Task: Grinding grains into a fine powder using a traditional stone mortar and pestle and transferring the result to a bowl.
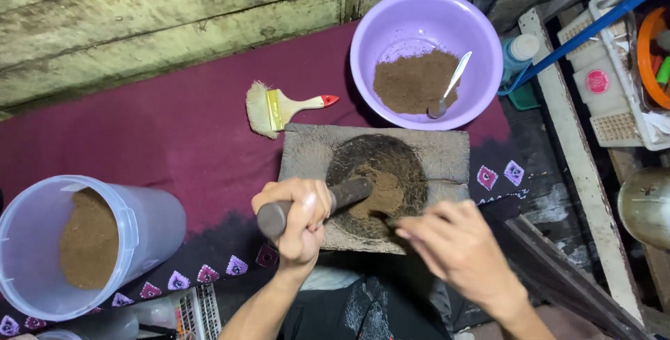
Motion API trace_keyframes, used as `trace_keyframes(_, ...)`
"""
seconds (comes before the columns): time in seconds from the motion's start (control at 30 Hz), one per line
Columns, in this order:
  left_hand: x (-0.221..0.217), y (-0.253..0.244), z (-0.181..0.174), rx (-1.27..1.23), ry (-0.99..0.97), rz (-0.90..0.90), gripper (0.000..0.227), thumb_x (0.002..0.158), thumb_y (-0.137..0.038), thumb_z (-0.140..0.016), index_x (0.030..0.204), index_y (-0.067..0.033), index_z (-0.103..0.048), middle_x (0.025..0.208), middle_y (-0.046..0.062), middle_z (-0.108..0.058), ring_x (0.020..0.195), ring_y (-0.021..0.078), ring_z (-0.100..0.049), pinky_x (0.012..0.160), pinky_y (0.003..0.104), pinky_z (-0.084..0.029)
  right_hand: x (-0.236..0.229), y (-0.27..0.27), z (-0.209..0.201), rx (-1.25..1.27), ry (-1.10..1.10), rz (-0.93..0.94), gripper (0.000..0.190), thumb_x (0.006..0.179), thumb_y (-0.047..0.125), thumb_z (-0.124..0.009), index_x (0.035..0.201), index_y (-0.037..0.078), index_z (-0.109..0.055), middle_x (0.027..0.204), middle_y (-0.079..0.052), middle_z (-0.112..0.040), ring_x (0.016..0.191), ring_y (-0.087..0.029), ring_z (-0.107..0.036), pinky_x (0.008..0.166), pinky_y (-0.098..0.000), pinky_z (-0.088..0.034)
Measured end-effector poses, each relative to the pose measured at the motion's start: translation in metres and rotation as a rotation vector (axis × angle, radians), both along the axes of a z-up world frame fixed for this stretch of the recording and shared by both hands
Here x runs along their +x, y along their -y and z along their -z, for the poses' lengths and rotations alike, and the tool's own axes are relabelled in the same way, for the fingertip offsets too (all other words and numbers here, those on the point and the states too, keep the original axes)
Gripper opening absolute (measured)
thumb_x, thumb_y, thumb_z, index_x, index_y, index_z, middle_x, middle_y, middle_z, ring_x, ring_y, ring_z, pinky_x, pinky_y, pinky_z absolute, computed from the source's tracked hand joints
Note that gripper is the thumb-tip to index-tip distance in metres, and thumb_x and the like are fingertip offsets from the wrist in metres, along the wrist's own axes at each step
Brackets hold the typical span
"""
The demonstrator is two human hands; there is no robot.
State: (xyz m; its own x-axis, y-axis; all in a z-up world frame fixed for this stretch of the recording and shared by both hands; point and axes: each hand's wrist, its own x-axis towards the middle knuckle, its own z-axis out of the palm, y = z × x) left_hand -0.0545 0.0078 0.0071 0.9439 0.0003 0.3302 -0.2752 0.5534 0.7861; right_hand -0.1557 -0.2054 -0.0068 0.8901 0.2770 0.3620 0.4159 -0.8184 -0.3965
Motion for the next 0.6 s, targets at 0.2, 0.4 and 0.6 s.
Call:
trace_keyframes(0.2, -0.021, 0.004, -0.028, 0.096, 0.217, 0.052, 0.031, 0.083, -0.006, -0.053, 0.056, -0.0105, -0.039, 0.045, -0.001, -0.037, 0.035, 0.0116, -0.035, 0.038, 0.027, -0.03, 0.012, 0.005, -0.006, -0.019, -0.124, 0.162, 0.018, 0.096, 0.023, -0.068, 0.109, 0.014, -0.075, 0.096, 0.001, -0.073, 0.087, -0.016, -0.06, 0.074, -0.0359, -0.038)
trace_keyframes(0.4, -0.015, 0.023, -0.001, 0.259, 0.149, 0.026, 0.034, 0.082, -0.006, -0.056, 0.054, -0.0077, -0.039, 0.048, 0.001, -0.038, 0.038, 0.0127, -0.037, 0.042, 0.027, -0.03, -0.001, -0.008, -0.028, -0.071, 0.069, 0.449, 0.015, 0.102, 0.012, -0.064, 0.113, 0.009, -0.075, 0.101, 0.004, -0.073, 0.086, -0.015, -0.061, 0.079, -0.0361, -0.038)
trace_keyframes(0.6, -0.011, 0.012, -0.034, 0.157, 0.135, 0.044, 0.034, 0.083, -0.006, -0.055, 0.054, -0.0075, -0.038, 0.049, 0.0, -0.037, 0.04, 0.0125, -0.035, 0.041, 0.027, -0.028, 0.015, -0.028, 0.007, -0.185, -0.111, 0.248, 0.021, 0.1, 0.019, -0.062, 0.118, 0.01, -0.07, 0.091, -0.001, -0.074, 0.085, -0.022, -0.057, 0.072, -0.0393, -0.037)
